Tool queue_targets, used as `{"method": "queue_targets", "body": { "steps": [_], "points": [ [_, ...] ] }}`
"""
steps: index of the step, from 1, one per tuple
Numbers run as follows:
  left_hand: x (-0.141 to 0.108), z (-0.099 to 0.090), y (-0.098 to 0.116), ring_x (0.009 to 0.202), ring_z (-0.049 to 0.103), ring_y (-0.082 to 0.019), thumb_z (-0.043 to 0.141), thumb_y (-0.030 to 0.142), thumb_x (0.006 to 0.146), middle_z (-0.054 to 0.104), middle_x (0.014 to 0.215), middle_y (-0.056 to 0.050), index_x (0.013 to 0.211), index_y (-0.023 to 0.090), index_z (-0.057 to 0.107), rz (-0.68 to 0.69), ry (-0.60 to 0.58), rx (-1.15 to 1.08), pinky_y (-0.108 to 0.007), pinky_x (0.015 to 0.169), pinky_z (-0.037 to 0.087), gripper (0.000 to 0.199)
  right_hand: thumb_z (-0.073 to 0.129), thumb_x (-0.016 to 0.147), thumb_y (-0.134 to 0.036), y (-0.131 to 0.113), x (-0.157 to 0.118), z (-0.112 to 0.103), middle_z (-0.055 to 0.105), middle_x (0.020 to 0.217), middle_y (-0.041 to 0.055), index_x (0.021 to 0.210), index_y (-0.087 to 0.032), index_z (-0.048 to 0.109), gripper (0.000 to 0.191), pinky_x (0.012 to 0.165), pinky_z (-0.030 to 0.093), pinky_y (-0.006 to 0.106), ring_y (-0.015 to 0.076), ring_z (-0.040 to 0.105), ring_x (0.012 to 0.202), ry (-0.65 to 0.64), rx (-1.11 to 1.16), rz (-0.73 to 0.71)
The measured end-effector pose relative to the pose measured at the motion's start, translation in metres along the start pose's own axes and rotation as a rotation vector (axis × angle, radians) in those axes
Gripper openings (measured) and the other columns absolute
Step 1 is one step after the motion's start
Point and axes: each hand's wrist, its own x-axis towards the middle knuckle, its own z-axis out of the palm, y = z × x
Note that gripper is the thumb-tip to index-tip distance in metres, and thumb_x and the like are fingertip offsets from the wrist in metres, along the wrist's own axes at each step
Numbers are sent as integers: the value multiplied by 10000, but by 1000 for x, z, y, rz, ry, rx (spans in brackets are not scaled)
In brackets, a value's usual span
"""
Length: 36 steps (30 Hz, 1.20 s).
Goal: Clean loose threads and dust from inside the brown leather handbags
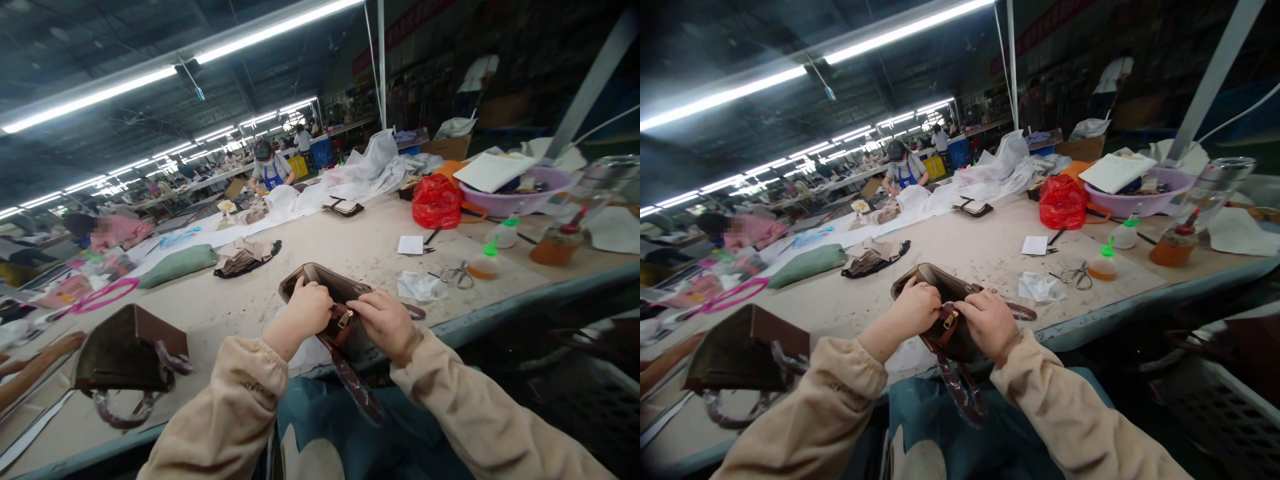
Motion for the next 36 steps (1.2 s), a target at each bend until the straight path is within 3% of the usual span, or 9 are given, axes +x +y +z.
{"method": "queue_targets", "body": {
  "steps": [3,7,11,16,23,27,30,33,36],
  "points": [
    [11,3,-7,810,635,-280,504,221,806,697,787,-132,729,138,690,-44,12,-7,-517,913,373,218,429,882,-112,11,-9,-5,628,916,62,969,-195,677,275,777,449,319,163,543,875,69,252,-82],
    [15,8,-13,865,645,-278,473,235,833,709,843,-127,753,145,658,-85,58,-48,-518,945,362,220,466,791,-71,16,-26,-25,622,963,44,881,-226,667,270,860,450,378,195,543,976,-92,343,-196],
    [13,11,-12,902,639,-261,451,190,829,710,865,-72,789,179,640,-53,96,-95,-614,1021,228,193,528,814,-131,14,-30,-36,600,1056,74,1079,-219,629,297,891,460,389,213,553,1013,132,324,39],
    [13,4,-14,911,625,-238,511,270,828,714,898,-34,902,231,669,76,90,-218,-574,1017,231,179,631,822,-368,28,-8,-22,584,1188,126,1224,-162,571,456,961,454,402,249,547,1103,120,236,296],
    [31,3,-24,915,590,-219,569,383,838,657,879,-33,742,202,687,99,107,-171,-543,1009,270,237,698,772,-381,44,23,-4,682,990,59,1079,-190,683,361,857,493,332,203,621,929,-22,314,341],
    [43,6,-29,1137,485,-304,599,358,816,557,1165,-92,718,216,702,41,229,-123,-623,1012,260,201,678,801,-330,53,34,-4,679,876,8,969,-268,732,187,748,489,271,158,627,822,-48,352,343],
    [52,5,-34,1327,311,-360,591,328,823,399,1415,-104,710,203,695,59,212,-140,-670,1039,206,197,684,797,-288,65,45,-5,681,832,2,926,-269,746,145,719,477,249,144,627,793,-61,369,297],
    [62,2,-41,1262,425,-319,573,347,841,477,1375,-95,721,201,682,67,108,-191,-657,1052,222,219,704,775,-255,80,57,-4,686,797,4,871,-248,756,110,702,470,241,138,625,765,-63,375,271],
    [74,1,-50,1075,560,-249,557,354,856,614,1184,-70,727,205,686,100,70,-223,-533,1016,361,236,717,761,-257,94,65,-2,695,806,10,868,-233,758,117,715,472,241,140,630,766,-77,429,285]
  ]
}}
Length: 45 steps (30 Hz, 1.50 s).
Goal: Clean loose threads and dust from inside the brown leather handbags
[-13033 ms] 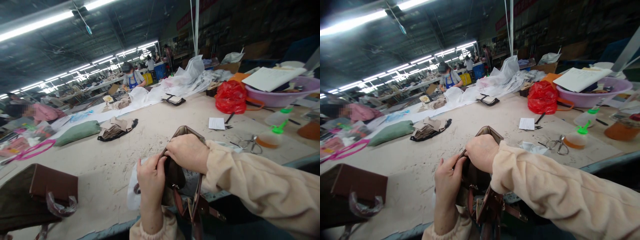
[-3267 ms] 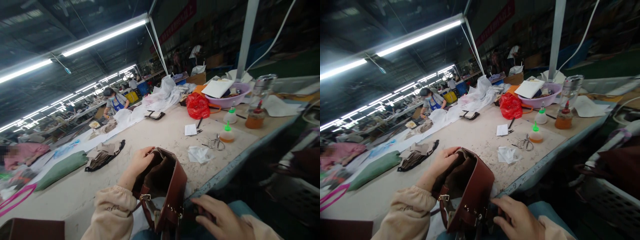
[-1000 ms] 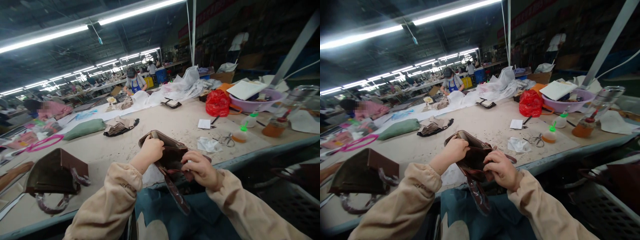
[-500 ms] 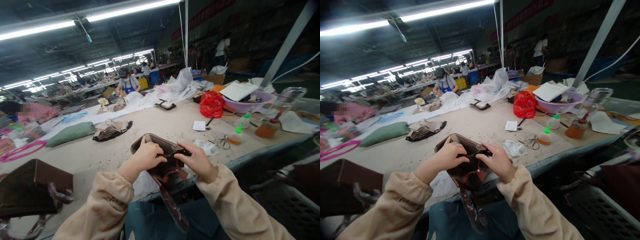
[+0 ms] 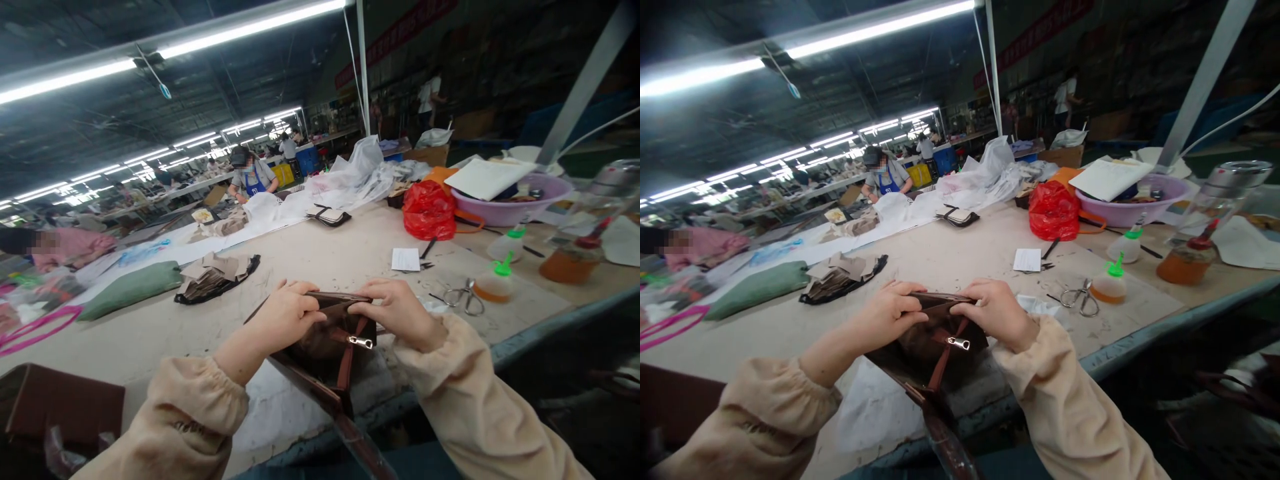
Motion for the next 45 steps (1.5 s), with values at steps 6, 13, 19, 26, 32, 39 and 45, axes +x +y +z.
{"method": "queue_targets", "body": {
  "steps": [6,13,19,26,32,39,45],
  "points": [
    [13,6,-9,889,593,-188,553,259,862,663,968,-53,738,179,688,17,37,-34,-345,849,460,200,749,730,-332,13,7,-6,686,830,0,935,-245,750,223,723,469,224,138,626,799,-101,156,39],
    [9,11,-7,874,595,-171,541,249,866,677,896,-34,706,181,665,-22,79,-107,-329,858,436,213,679,809,-299,10,2,-6,671,826,-1,982,-245,743,192,705,460,194,103,614,759,-101,136,-10],
    [7,9,-3,862,592,-163,524,241,870,665,845,-4,635,178,602,-63,58,-108,-386,970,361,255,649,837,-283,10,2,-3,658,760,0,929,-219,749,150,670,444,192,94,595,723,-63,29,-122],
    [8,11,-2,838,593,-159,524,244,865,658,817,-2,637,180,606,-98,58,-109,-407,1004,332,251,594,875,-302,10,1,0,608,695,9,830,-190,737,186,619,417,210,101,565,667,-29,-56,-155],
    [8,10,0,851,595,-159,512,248,869,661,825,4,620,181,584,-116,55,-113,-428,1033,298,268,571,883,-267,8,1,4,568,674,16,758,-165,706,210,605,394,218,103,536,651,16,-92,-182],
    [9,11,1,837,589,-159,503,242,872,651,789,0,608,178,558,-107,78,-112,-387,979,355,278,537,897,-279,9,-3,9,569,666,31,740,-163,688,247,614,391,246,124,520,652,79,-177,-196],
    [8,12,1,812,591,-155,482,240,880,630,738,6,614,177,544,-116,68,-96,-409,1007,332,281,635,830,-423,12,-3,5,646,850,32,949,-215,717,253,668,442,223,129,585,765,14,-130,-162]
  ]
}}
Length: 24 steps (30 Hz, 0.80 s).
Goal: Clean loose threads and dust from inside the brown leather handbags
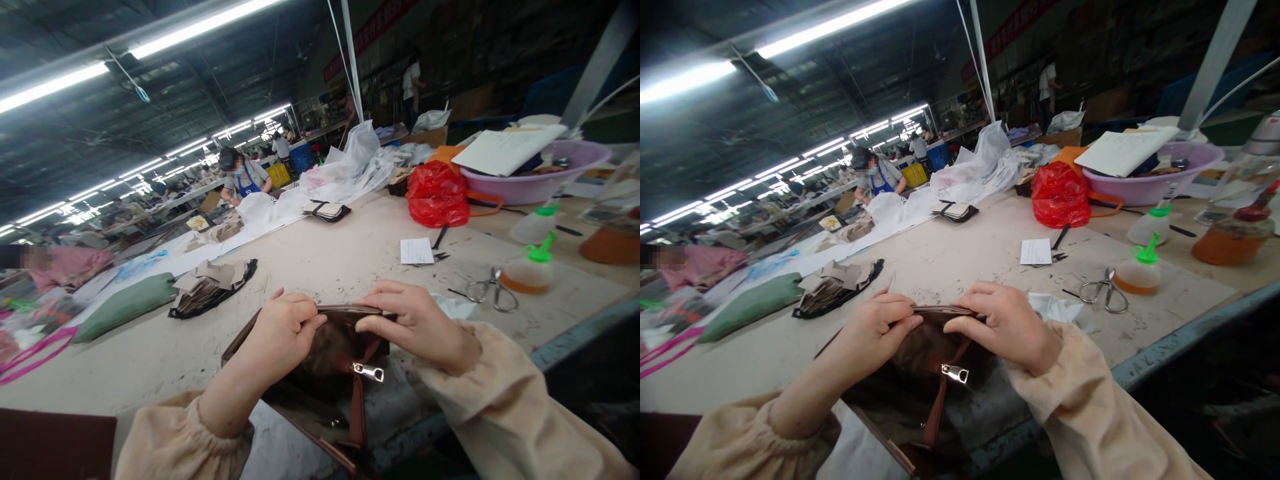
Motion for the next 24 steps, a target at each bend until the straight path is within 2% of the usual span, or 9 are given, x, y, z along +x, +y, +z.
{"method": "queue_targets", "body": {
  "steps": [3,8,11,14,24],
  "points": [
    [0,0,0,813,596,-153,477,242,882,635,752,9,619,177,548,-10,-2,2,-441,1046,289,280,697,752,-487,-1,1,0,641,886,36,1043,-227,706,390,681,464,226,134,590,761,-15,40,28],
    [-1,-1,-1,833,602,-157,494,253,871,649,769,5,631,184,575,-13,-1,-26,-444,1065,277,263,648,824,-393,-7,4,4,630,832,25,956,-242,732,217,668,457,214,126,588,753,-23,50,67],
    [-2,-2,-1,882,607,-157,522,249,856,673,862,4,626,187,590,-6,-10,-61,-447,1090,245,248,625,849,-343,-10,5,6,627,806,22,914,-237,734,165,673,446,223,124,580,748,-5,43,47],
    [-3,-3,-1,905,610,-152,538,252,849,680,932,8,629,194,609,9,-18,-82,-455,1112,215,238,594,872,-315,-11,5,6,619,784,30,866,-217,729,166,680,437,241,131,568,746,6,32,24],
    [-3,-2,1,867,619,-154,545,258,844,689,848,6,616,189,608,-15,-2,-83,-454,1100,251,246,592,860,-267,-15,6,8,589,712,26,769,-193,706,164,632,416,248,132,545,698,26,50,22]
  ]
}}
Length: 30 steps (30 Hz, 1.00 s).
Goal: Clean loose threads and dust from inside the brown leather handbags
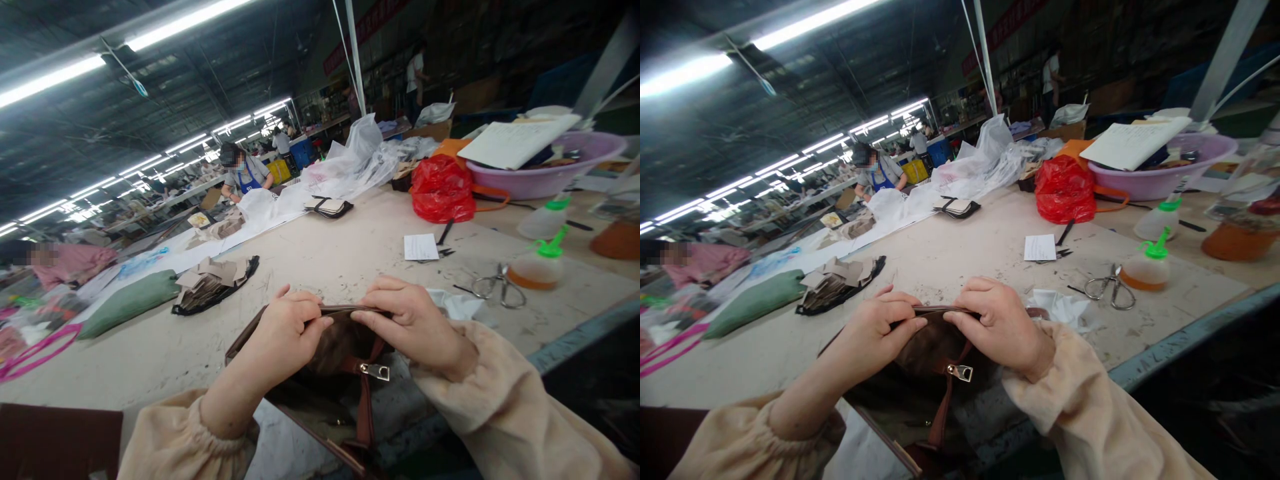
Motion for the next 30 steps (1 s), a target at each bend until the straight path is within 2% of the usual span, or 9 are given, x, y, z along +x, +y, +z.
{"method": "queue_targets", "body": {
  "steps": [5,8,12,19,25,30],
  "points": [
    [2,1,-3,852,628,-155,587,271,820,701,849,8,574,181,593,-27,23,-21,-441,1097,263,262,604,845,-226,-2,2,0,573,698,18,729,-181,691,152,629,402,245,128,540,694,-9,50,18],
    [0,-1,-7,889,631,-160,615,288,805,707,897,15,619,200,638,-38,21,-51,-443,1118,229,207,605,844,-218,-2,1,0,568,701,14,727,-178,690,151,629,401,244,124,537,694,-18,77,27],
    [-3,-4,-10,885,630,-157,563,281,842,706,899,30,682,222,660,-38,11,-59,-478,1126,188,196,603,840,-205,-2,1,-2,570,703,10,727,-174,686,143,623,407,239,118,539,687,-24,110,27],
    [-6,-5,-7,838,620,-158,538,282,859,696,829,6,602,186,599,-66,37,-35,-454,1077,268,281,611,826,-202,-1,1,-1,577,692,9,695,-178,673,148,614,418,241,123,547,677,-6,136,39],
    [-3,-1,-5,796,605,-161,528,274,868,666,752,-21,596,168,569,-78,46,41,-345,920,406,295,608,823,-186,-1,1,3,541,672,3,667,-170,642,159,585,395,244,117,524,656,-10,152,54],
    [0,2,-5,780,598,-159,531,274,868,663,757,-33,616,163,583,-76,77,77,-296,799,430,280,592,833,-179,-3,1,2,524,675,1,669,-172,637,170,592,385,247,116,515,664,-15,136,64]
  ]
}}
